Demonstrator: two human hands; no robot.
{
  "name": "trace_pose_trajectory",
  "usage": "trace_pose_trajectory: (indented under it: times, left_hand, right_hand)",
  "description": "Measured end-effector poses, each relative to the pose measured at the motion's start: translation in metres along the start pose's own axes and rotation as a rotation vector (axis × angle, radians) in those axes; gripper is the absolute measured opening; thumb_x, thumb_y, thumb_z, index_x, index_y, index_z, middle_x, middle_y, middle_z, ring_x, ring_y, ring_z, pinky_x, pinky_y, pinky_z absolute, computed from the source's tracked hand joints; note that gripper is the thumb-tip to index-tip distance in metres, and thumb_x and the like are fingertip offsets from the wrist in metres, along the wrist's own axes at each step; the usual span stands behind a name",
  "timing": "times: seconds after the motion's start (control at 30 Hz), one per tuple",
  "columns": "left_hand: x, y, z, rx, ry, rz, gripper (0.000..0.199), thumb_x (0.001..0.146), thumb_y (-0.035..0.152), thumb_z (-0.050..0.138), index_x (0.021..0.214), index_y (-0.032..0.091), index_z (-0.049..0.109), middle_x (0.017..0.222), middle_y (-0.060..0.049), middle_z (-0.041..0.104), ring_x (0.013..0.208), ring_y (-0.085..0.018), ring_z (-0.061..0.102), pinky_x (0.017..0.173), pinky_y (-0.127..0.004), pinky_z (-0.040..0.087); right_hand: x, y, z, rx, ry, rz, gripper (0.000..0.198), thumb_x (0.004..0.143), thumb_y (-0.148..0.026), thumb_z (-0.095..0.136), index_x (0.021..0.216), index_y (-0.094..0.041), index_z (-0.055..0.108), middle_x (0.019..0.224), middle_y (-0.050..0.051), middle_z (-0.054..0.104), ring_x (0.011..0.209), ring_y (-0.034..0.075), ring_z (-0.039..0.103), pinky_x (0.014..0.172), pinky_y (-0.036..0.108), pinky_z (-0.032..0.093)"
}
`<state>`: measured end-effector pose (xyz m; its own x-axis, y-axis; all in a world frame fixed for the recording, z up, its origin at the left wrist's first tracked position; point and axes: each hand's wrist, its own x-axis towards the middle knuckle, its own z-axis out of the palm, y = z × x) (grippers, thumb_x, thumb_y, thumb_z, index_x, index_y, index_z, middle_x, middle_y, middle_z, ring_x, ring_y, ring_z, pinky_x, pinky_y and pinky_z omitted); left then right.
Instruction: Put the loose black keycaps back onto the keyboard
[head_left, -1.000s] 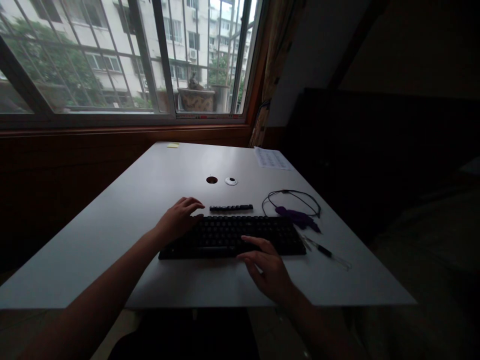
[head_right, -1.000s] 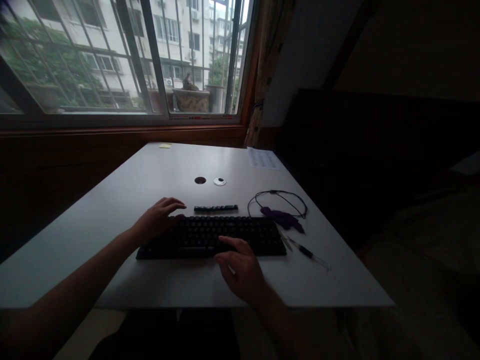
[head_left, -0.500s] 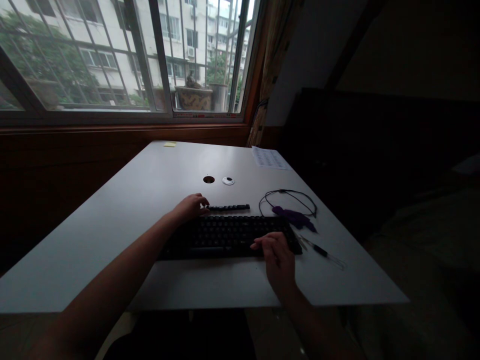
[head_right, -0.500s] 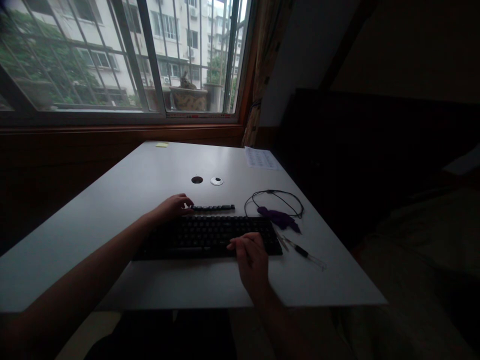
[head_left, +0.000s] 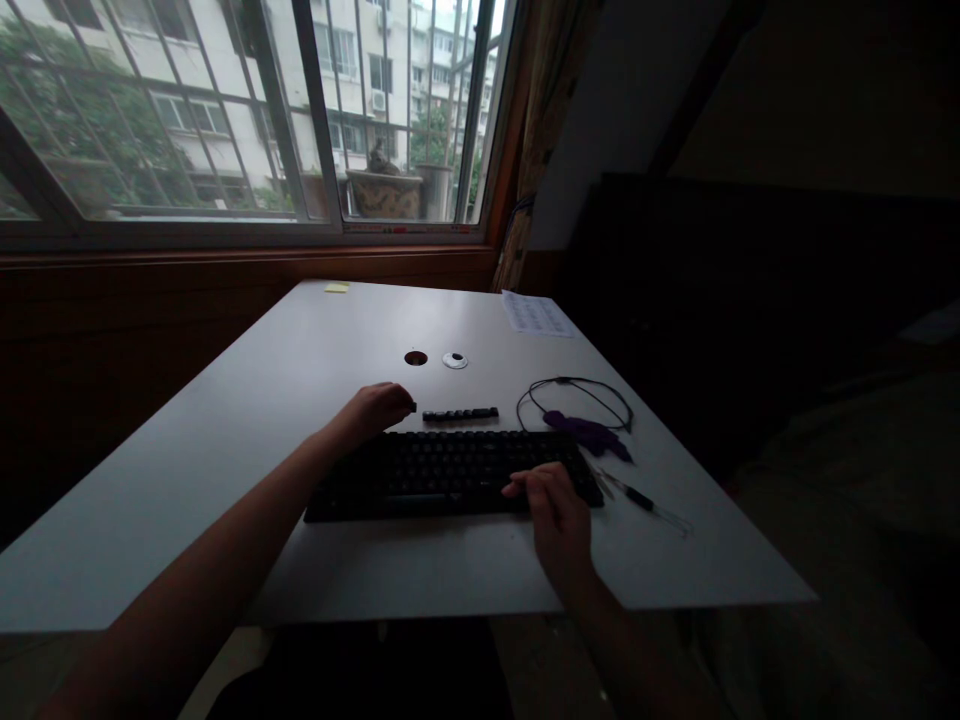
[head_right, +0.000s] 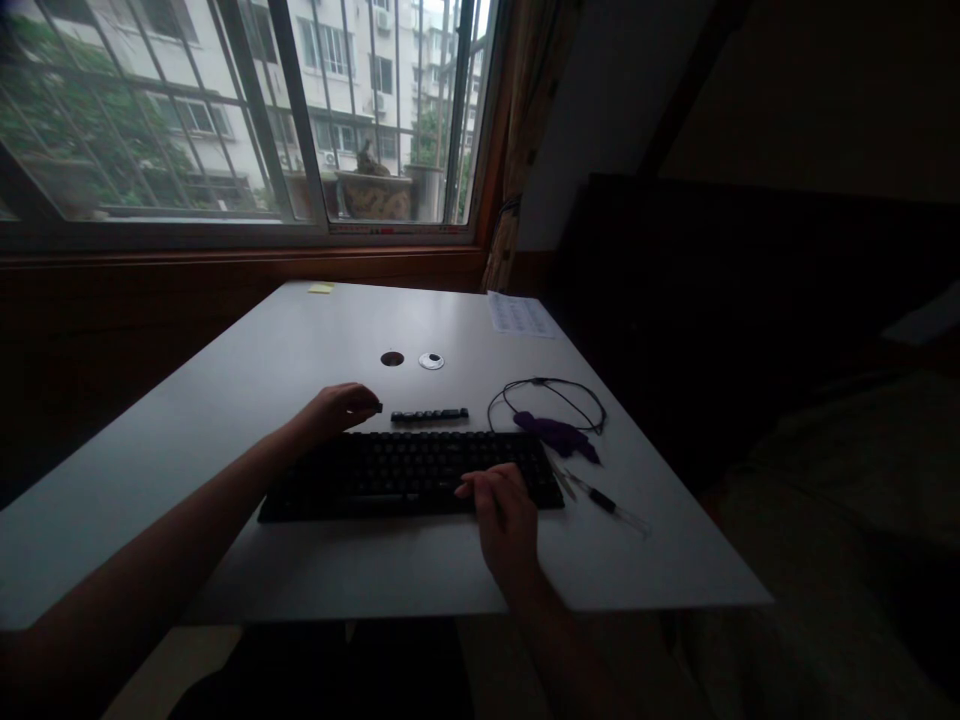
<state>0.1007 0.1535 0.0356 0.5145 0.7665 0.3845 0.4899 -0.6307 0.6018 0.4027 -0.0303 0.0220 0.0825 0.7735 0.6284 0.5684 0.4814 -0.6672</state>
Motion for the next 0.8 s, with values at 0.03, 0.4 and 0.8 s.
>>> trace_pose_trajectory:
  times: [0.03,0.4,0.8]
  left_hand:
    - [-0.004,0.005,-0.001,-0.023,0.012,0.013,0.015,0.088,0.027,0.066,0.098,0.016,0.071,0.092,-0.007,0.072,0.076,-0.015,0.069,0.072,-0.029,0.058]
    - [-0.052,0.051,-0.003,-0.42,0.066,-0.005,0.021,0.089,0.033,0.071,0.102,0.017,0.071,0.099,-0.008,0.076,0.092,-0.02,0.074,0.086,-0.037,0.061]
    - [-0.058,0.06,-0.005,-0.591,0.087,-0.063,0.026,0.085,0.038,0.078,0.098,0.017,0.071,0.095,-0.007,0.078,0.089,-0.02,0.075,0.086,-0.037,0.063]
  right_hand:
    - [0.0,0.0,0.001,0.005,-0.008,0.0,0.027,0.103,-0.026,0.047,0.091,-0.024,0.072,0.086,0.003,0.069,0.083,0.019,0.064,0.074,0.034,0.053]
    - [0.007,-0.004,0.013,-0.004,-0.199,-0.146,0.017,0.1,-0.021,0.053,0.104,-0.026,0.068,0.081,0.0,0.074,0.076,0.018,0.065,0.07,0.033,0.056]
    - [0.043,-0.026,0.056,-0.137,-0.342,-0.399,0.052,0.1,-0.021,0.053,0.15,-0.034,0.046,0.115,0.007,0.061,0.106,0.023,0.058,0.092,0.042,0.055]
